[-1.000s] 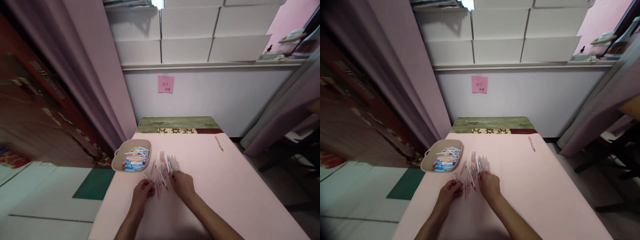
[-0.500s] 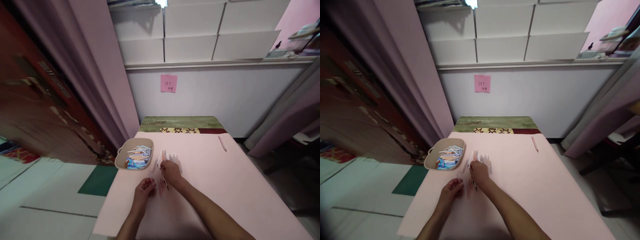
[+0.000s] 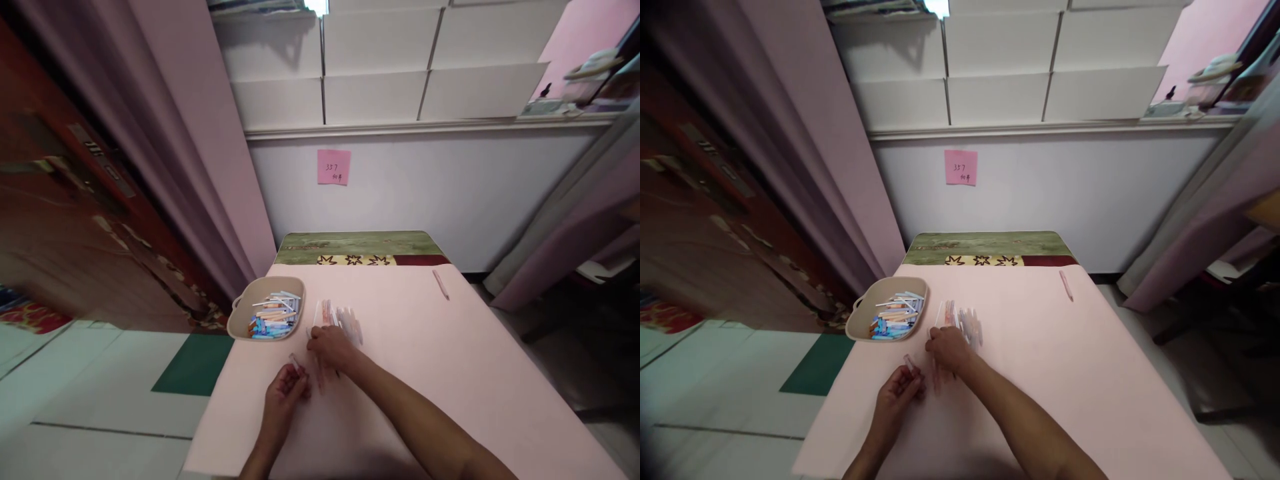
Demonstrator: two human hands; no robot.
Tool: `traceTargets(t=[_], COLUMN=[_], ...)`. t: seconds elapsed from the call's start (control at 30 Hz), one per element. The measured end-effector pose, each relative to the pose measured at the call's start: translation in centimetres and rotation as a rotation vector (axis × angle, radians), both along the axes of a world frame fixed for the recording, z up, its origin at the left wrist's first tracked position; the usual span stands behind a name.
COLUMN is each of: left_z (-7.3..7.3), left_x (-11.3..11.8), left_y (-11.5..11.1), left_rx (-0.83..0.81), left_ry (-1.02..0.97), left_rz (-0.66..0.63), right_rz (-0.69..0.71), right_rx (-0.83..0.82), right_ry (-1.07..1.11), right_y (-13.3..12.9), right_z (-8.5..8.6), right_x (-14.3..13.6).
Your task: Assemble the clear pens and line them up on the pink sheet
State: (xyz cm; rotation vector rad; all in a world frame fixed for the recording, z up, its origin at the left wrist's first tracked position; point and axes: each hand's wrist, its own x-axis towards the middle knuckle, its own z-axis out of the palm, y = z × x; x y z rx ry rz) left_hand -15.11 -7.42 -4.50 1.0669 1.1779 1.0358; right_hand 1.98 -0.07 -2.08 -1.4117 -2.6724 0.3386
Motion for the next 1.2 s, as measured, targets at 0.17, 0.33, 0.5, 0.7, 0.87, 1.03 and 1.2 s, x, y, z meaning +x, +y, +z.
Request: traceTargets(t=[0.17,0.33,0.5,0.7,0.87,1.03,1.2], left_z=[0.1,-0.1,-0.4,-0.3,-0.5,-0.4,-0.5], left_x=[0.5,1.9,3.3,2.7,1.9,1.7,1.6], left_y=[0.2,0.9,1.4,1.2,0.4,0.1,0.0], left_rx=[-0.025,-0.078,-0.08,-0.078,-0.004,-0.01,-0.002], left_ry=[-0.016,-0.007,-0.037,-0.083,-0.152,-0.195,-0.215], left_rz=[0.082,0.103,0.052,0.08,0.035,0.043,0.051], right_rz=[-0.039,-0.564,-0.883,-0.78,-0.728,-0.644,-0.741], right_rx=[0.012,0.071,-0.003,-0.021,-0.016,-0.047,-0.068], right_ry=[0.093,0.409,0.424,0.512,0.483,0.361,0.357], right_y=[-2.8,-4.6,-5.0,-7.0,-7.5,-5.9,-6.4], right_z=[0.1,0.0,-0.4,-1.6,-1.8,-0.4,-0.8], right_x=[2.4,6.8,10.2,7.4,4.9,3.7,4.5])
